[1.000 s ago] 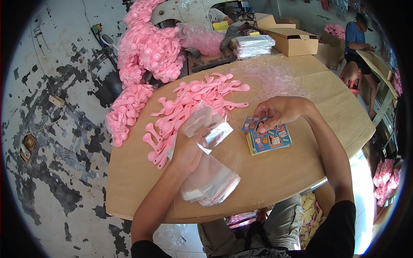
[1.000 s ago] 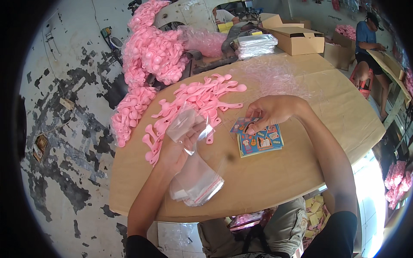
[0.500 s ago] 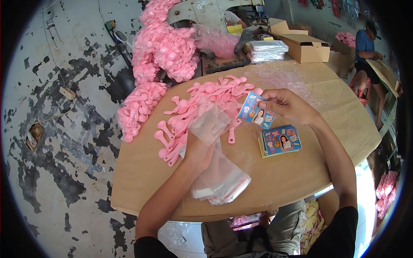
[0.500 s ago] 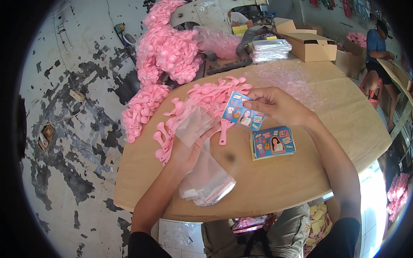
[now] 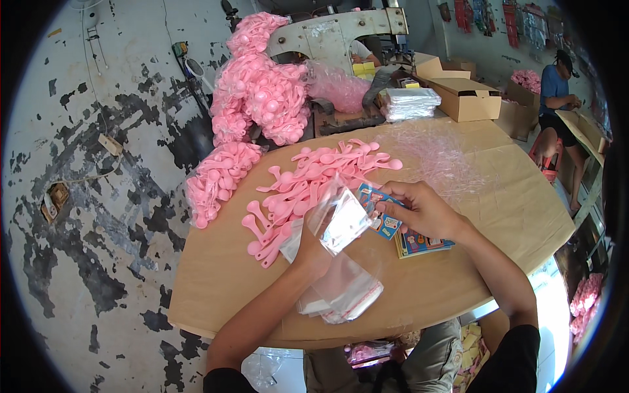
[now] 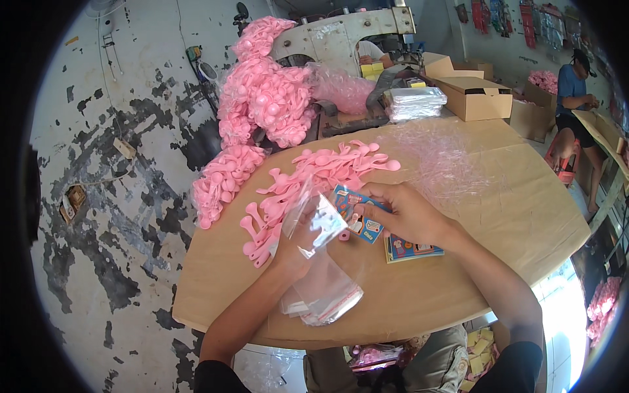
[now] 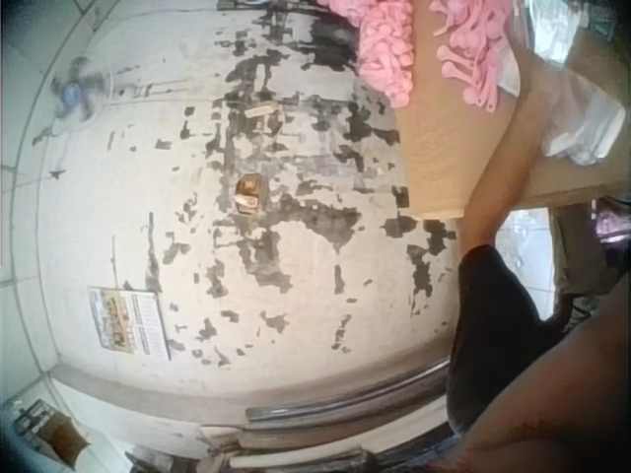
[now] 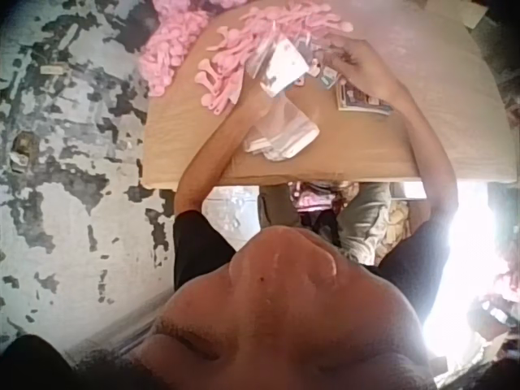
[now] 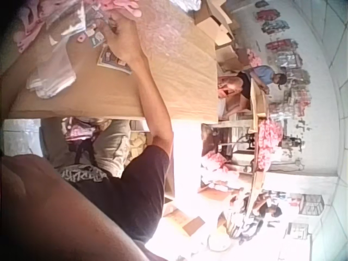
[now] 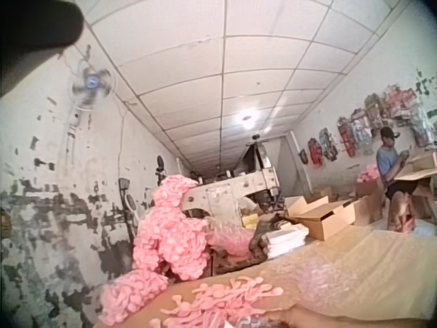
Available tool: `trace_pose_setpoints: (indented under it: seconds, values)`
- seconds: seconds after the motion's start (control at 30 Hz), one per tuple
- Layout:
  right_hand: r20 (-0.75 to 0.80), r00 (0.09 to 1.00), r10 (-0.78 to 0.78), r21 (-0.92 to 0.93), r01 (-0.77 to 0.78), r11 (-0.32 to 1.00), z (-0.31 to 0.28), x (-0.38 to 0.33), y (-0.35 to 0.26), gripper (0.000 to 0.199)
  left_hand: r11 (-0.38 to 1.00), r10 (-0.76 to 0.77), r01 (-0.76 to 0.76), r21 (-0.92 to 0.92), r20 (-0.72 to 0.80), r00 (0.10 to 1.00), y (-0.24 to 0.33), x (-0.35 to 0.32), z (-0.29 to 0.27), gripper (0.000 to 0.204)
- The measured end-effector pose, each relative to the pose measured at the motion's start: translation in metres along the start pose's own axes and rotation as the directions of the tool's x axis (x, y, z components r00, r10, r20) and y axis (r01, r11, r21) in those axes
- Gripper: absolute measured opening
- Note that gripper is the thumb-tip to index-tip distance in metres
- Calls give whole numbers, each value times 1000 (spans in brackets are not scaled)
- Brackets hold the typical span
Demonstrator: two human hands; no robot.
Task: The person repeatedly picks up a small pink plastic object and a printed card, places them into a clear plastic bag, and sets the bag aside. This process is repeated continuously throughout the clip.
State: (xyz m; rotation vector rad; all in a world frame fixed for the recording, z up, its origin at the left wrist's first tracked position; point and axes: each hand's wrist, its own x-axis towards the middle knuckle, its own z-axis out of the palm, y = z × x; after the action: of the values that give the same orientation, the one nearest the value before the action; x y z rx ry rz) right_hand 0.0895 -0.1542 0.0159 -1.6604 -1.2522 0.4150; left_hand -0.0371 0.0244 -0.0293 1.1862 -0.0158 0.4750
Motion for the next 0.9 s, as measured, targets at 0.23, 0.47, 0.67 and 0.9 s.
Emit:
trace_pose_setpoints:
  seconds: [0.23, 0.47, 0.67, 0.9]
  values:
    - [28, 998, -50, 225, 43, 973, 7, 1, 21, 16, 997, -8, 9, -73, 8, 1000, 9, 15, -3, 27]
    - [-98, 994, -44, 212, 64, 975, 26, -1, 19, 19, 984, -93, 81, 159, 66, 994, -7, 13, 3, 32]
    - [-116, 993, 0, 309, 36, 950, 29, -2, 15, 18, 904, -166, 139, 405, 32, 986, 13, 7, 17, 37]
    - [-2, 999, -44, 335, 42, 941, 37, -2, 12, 22, 998, -21, 4, 57, 299, 954, 23, 5, 18, 48]
